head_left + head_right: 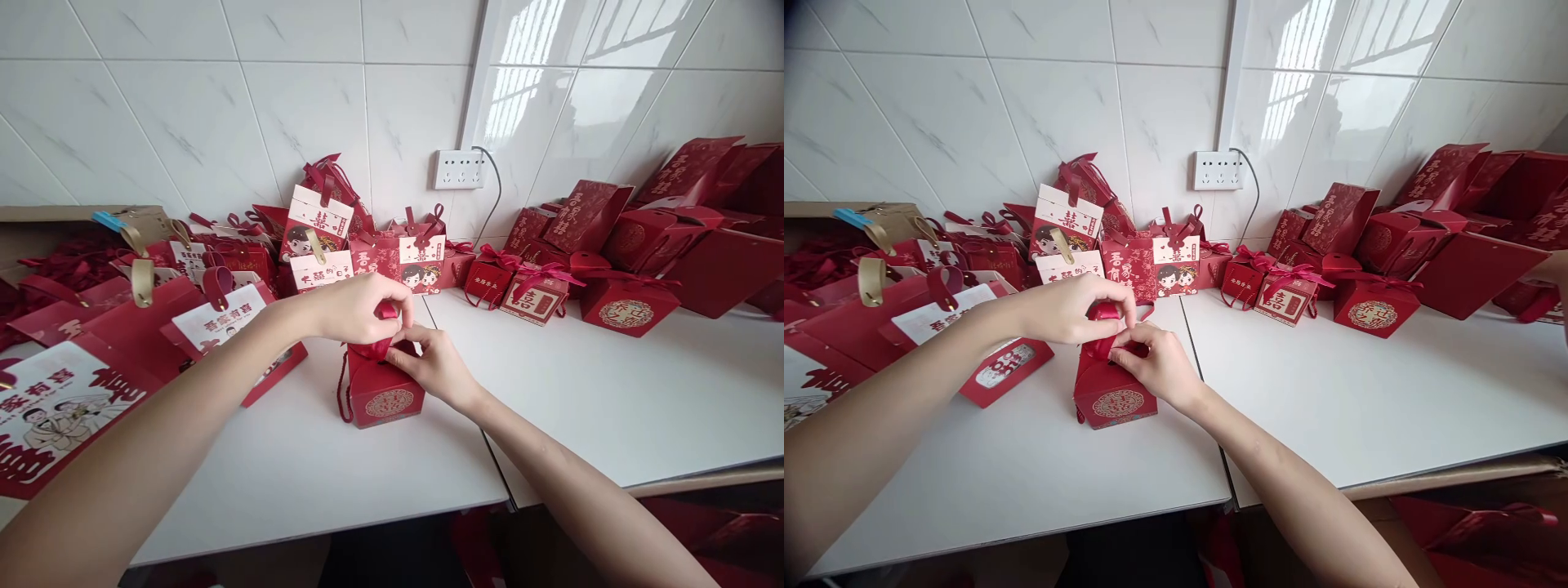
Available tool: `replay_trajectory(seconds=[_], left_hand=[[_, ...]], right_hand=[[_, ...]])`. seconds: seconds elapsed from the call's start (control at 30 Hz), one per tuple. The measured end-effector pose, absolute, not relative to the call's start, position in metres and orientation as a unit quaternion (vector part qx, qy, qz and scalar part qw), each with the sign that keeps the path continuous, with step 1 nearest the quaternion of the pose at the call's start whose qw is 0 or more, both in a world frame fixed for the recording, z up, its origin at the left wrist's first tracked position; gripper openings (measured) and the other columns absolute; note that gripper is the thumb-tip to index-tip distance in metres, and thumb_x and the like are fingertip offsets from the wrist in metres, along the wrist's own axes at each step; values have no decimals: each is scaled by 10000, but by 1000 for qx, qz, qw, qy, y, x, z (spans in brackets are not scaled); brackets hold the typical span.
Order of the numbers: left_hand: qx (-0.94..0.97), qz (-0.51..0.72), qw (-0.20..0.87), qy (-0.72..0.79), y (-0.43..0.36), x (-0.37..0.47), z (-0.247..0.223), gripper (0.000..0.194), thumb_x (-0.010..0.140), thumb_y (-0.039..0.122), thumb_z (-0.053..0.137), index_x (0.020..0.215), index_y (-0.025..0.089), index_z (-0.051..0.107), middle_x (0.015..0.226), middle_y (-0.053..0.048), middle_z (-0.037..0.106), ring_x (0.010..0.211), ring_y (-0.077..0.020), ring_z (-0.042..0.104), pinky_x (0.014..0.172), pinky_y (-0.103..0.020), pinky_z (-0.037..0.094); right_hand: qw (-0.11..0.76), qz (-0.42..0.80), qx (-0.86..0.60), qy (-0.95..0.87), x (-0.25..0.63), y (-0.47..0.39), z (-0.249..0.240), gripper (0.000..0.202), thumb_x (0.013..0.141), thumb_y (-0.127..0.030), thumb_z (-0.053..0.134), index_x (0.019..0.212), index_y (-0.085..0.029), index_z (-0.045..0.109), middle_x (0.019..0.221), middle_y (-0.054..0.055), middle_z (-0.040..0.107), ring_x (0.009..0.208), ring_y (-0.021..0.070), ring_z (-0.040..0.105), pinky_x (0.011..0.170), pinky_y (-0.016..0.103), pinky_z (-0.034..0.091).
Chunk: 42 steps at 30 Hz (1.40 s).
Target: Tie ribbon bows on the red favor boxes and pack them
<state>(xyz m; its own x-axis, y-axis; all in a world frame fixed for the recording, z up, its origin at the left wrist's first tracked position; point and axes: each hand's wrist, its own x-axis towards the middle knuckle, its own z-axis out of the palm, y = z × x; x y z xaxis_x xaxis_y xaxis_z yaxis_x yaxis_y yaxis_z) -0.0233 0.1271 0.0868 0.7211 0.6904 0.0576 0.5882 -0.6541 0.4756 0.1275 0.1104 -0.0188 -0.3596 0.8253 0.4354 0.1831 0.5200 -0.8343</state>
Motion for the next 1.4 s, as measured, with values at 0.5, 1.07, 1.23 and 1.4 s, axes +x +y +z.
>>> replay_trajectory(seconds=[0.5, 1.07, 1.23, 1.4], left_hand=[[786, 346, 262, 441, 133, -41, 22, 155, 747, 318, 612, 745, 163, 610, 801, -27, 651, 731, -152, 596, 697, -271, 472], [816, 360, 204, 404, 99, -52, -5, 179, 795, 310, 583, 865, 174, 676, 996, -55, 640, 984, -192, 562, 901, -289, 423], [777, 384, 246, 433, 100, -44, -10, 178, 807, 304, 564, 755, 173, 672, 1023, -57, 628, 996, -197, 559, 913, -301, 419], [753, 389, 316, 427, 103, -47, -12, 194, 792, 330, 565, 795, 176, 683, 1055, -65, 618, 1039, -214, 548, 900, -305, 438]], right_hand=[[479, 374, -360, -708, 125, 111, -20, 105, 756, -264, 625, 729, -192, 695, 762, 19, 692, 705, 148, 608, 664, 263, 464], [506, 403, -385, -659, 125, 104, -20, 93, 742, -253, 628, 740, -166, 658, 772, 40, 672, 755, 160, 610, 712, 299, 486], [510, 391, -385, -663, 125, 104, -20, 108, 751, -276, 632, 734, -169, 636, 761, 28, 662, 701, 140, 583, 654, 276, 476], [493, 367, -387, -688, 126, 105, -18, 125, 770, -296, 628, 743, -175, 644, 759, 27, 666, 687, 138, 580, 643, 270, 469]])
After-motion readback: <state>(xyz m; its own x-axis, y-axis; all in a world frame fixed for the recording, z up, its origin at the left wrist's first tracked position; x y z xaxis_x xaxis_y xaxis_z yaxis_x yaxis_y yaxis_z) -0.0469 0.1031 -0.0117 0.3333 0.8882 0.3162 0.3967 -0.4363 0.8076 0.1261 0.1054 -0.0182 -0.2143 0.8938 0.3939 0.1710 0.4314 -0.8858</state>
